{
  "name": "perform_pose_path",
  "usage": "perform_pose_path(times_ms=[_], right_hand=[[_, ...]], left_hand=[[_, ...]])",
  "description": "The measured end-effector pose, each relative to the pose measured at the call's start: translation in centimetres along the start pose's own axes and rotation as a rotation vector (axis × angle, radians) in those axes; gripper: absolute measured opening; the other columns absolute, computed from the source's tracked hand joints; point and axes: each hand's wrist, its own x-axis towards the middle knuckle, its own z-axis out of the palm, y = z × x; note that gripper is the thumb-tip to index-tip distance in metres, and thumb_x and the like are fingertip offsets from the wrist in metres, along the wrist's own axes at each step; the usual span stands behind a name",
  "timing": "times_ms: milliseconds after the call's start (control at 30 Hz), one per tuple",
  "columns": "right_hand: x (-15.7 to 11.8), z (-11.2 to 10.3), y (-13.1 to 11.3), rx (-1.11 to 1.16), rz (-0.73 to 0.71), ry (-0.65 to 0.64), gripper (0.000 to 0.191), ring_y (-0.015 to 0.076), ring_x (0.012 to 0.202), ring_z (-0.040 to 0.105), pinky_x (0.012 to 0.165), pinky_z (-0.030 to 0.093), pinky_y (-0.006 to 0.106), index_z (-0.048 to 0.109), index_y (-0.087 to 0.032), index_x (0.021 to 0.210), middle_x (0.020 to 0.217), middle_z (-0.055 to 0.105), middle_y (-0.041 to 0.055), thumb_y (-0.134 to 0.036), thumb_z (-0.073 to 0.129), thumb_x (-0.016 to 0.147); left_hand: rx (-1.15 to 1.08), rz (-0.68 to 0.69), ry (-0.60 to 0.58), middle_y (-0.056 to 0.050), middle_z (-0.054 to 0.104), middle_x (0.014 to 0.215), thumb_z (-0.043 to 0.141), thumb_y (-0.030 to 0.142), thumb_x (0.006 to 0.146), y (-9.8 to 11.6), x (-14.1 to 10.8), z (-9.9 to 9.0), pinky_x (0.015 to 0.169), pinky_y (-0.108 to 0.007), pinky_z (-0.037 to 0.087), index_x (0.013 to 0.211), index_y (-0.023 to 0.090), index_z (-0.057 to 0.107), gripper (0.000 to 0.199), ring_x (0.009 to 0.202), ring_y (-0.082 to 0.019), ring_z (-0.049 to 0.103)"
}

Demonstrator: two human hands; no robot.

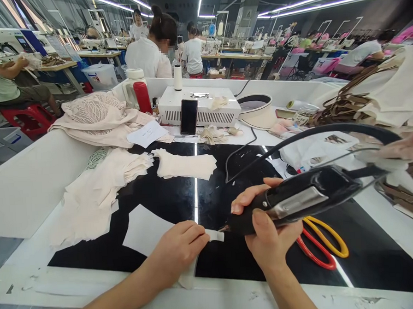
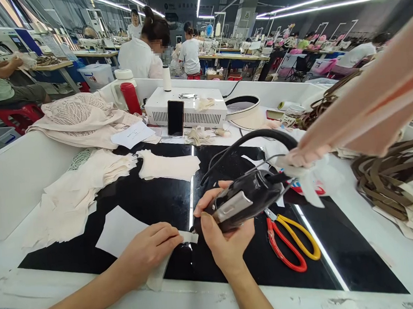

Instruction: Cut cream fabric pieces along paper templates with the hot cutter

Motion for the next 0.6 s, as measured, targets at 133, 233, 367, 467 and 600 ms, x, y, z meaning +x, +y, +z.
perform_pose_path(times_ms=[133,233,367,467,600], right_hand=[[-0.23,-0.33,0.10,-0.006,0.010,-0.012,0.036,0.0140,0.065,0.064,0.061,0.056,0.030,0.060,-0.027,0.123,0.084,0.068,-0.0021,-0.026,0.078,0.091],[-0.41,-0.25,0.25,0.007,0.000,-0.020,0.037,0.0134,0.066,0.064,0.062,0.056,0.029,0.060,-0.027,0.124,0.085,0.068,-0.0021,-0.023,0.078,0.091],[-0.44,-0.11,0.15,-0.007,0.011,-0.012,0.036,0.0134,0.068,0.064,0.067,0.058,0.031,0.061,-0.027,0.124,0.084,0.069,-0.0022,-0.020,0.076,0.093],[-0.48,-0.05,-0.09,0.003,0.013,-0.010,0.034,0.0133,0.068,0.064,0.067,0.058,0.031,0.061,-0.027,0.124,0.084,0.068,-0.0021,-0.020,0.075,0.094],[-0.81,0.22,-0.43,0.049,0.025,-0.035,0.036,0.0135,0.067,0.065,0.061,0.056,0.028,0.060,-0.027,0.126,0.086,0.068,-0.0012,-0.024,0.075,0.094]], left_hand=[[-0.004,0.001,-0.012,-0.008,0.069,0.103,0.043,0.003,0.104,-0.11,-0.07,-0.05,0.083,-0.036,0.062,0.115,0.010,0.062,0.023,0.094,-0.022,0.066],[-0.010,0.001,-0.003,-0.008,0.069,0.104,0.042,0.005,0.105,-0.15,-0.14,-0.07,0.084,-0.036,0.063,0.116,0.010,0.062,0.023,0.094,-0.022,0.066],[-0.024,-0.012,0.003,-0.008,0.070,0.105,0.042,0.005,0.105,-0.15,-0.20,-0.18,0.084,-0.035,0.062,0.116,0.011,0.062,0.024,0.096,-0.022,0.067],[-0.035,-0.013,0.001,-0.008,0.070,0.105,0.043,0.005,0.106,-0.18,-0.25,-0.18,0.085,-0.035,0.061,0.116,0.012,0.062,0.023,0.097,-0.022,0.067],[-0.020,-0.007,0.004,-0.008,0.070,0.104,0.045,0.005,0.105,-0.24,-0.31,0.00,0.085,-0.034,0.061,0.116,0.012,0.062,0.021,0.095,-0.021,0.067]])
